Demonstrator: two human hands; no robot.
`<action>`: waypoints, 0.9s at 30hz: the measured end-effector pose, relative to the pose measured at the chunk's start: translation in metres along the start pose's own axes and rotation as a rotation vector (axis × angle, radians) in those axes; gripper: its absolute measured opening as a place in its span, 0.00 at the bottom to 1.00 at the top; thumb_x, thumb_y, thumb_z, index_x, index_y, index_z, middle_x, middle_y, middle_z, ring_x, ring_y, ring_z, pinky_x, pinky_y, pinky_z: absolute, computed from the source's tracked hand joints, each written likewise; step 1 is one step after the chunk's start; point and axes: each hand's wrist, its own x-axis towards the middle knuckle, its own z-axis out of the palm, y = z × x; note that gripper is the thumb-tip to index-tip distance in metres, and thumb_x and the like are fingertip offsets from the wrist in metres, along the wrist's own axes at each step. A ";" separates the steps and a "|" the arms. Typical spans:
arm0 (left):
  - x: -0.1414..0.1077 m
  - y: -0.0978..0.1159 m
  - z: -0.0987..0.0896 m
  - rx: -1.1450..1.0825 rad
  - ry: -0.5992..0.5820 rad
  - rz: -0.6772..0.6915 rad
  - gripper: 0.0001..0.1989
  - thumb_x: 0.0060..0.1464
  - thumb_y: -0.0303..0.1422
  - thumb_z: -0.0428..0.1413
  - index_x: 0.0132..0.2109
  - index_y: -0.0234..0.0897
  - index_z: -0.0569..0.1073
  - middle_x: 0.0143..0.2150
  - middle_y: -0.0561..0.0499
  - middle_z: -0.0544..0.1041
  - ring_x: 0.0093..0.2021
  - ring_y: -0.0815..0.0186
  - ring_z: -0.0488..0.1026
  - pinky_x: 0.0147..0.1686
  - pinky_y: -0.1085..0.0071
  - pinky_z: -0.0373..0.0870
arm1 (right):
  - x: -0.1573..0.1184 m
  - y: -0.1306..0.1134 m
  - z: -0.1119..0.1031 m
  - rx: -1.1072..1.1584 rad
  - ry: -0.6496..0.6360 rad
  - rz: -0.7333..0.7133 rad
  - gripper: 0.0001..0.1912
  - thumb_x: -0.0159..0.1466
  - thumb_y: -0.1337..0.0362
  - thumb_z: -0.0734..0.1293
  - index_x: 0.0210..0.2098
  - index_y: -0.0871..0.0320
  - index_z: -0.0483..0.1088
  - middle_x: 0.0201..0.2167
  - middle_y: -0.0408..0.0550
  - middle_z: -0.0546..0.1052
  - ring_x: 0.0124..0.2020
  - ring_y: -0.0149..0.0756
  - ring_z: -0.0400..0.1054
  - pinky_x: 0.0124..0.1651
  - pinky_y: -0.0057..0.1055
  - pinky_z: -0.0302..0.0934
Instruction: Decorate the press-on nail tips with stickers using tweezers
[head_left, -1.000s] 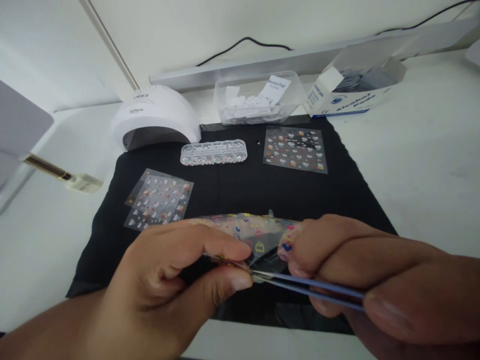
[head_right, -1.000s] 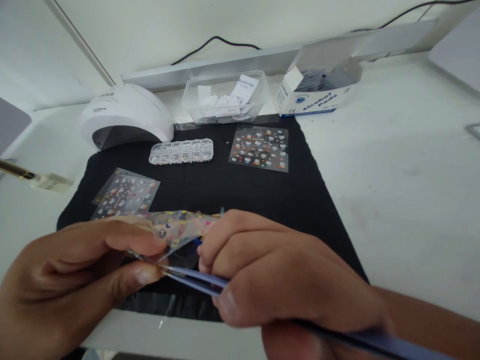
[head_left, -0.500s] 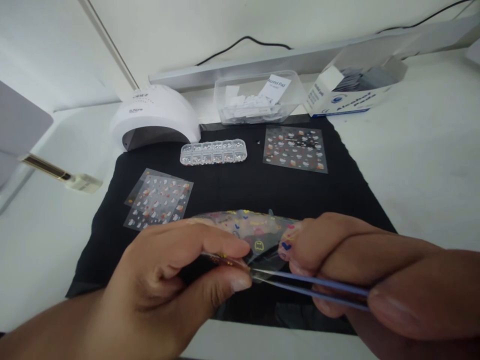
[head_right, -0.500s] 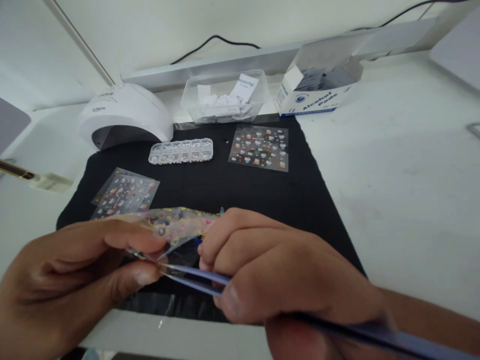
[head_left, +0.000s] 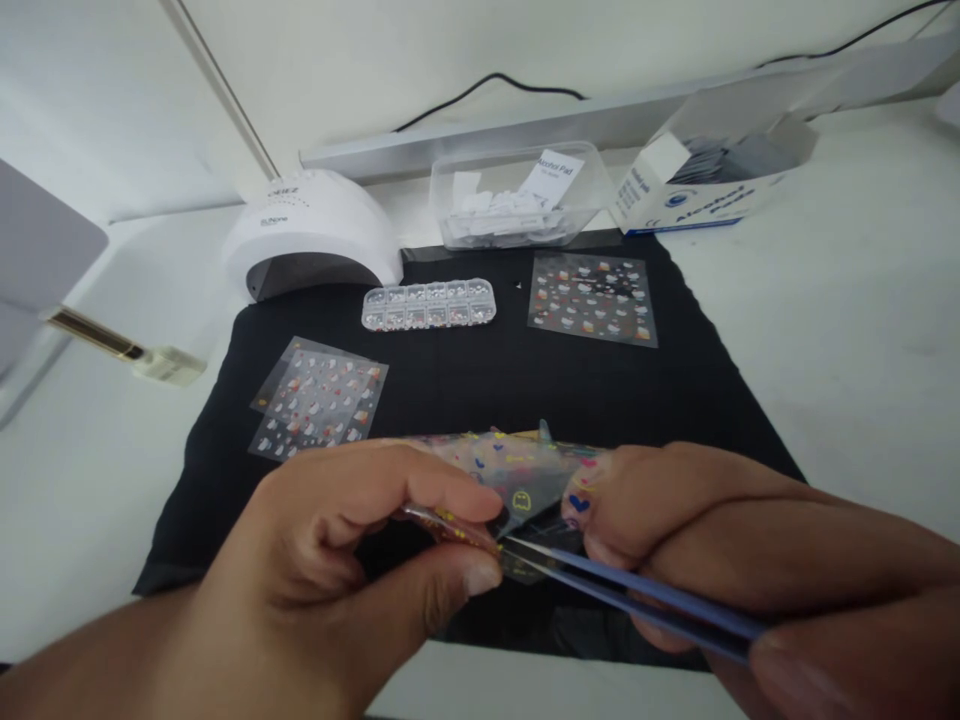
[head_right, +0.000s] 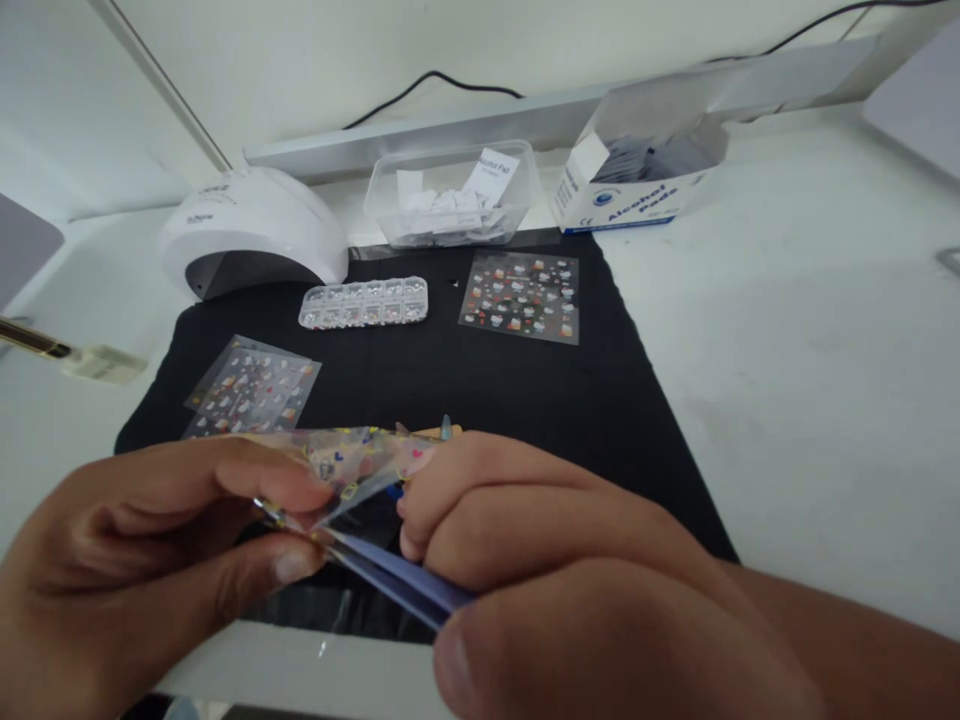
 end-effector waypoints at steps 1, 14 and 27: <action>0.000 0.000 0.000 -0.022 -0.012 -0.012 0.17 0.55 0.20 0.65 0.47 0.48 0.80 0.39 0.61 0.85 0.36 0.74 0.83 0.39 0.87 0.79 | -0.002 -0.001 0.002 -0.109 -0.014 -0.070 0.03 0.66 0.60 0.72 0.39 0.44 0.80 0.21 0.39 0.81 0.26 0.41 0.78 0.35 0.40 0.77; -0.002 0.007 0.002 -0.316 -0.002 -0.300 0.15 0.54 0.22 0.67 0.43 0.49 0.83 0.37 0.63 0.86 0.36 0.76 0.82 0.37 0.89 0.77 | -0.020 0.008 -0.017 -0.208 -0.233 -0.091 0.09 0.73 0.59 0.62 0.46 0.47 0.74 0.22 0.46 0.79 0.40 0.50 0.81 0.50 0.52 0.75; -0.004 0.002 0.002 -0.265 -0.023 -0.250 0.16 0.56 0.23 0.66 0.45 0.53 0.82 0.38 0.64 0.86 0.36 0.76 0.83 0.39 0.88 0.77 | -0.009 0.006 -0.005 -0.134 0.034 -0.088 0.08 0.70 0.61 0.66 0.43 0.47 0.79 0.15 0.42 0.75 0.27 0.47 0.79 0.41 0.49 0.78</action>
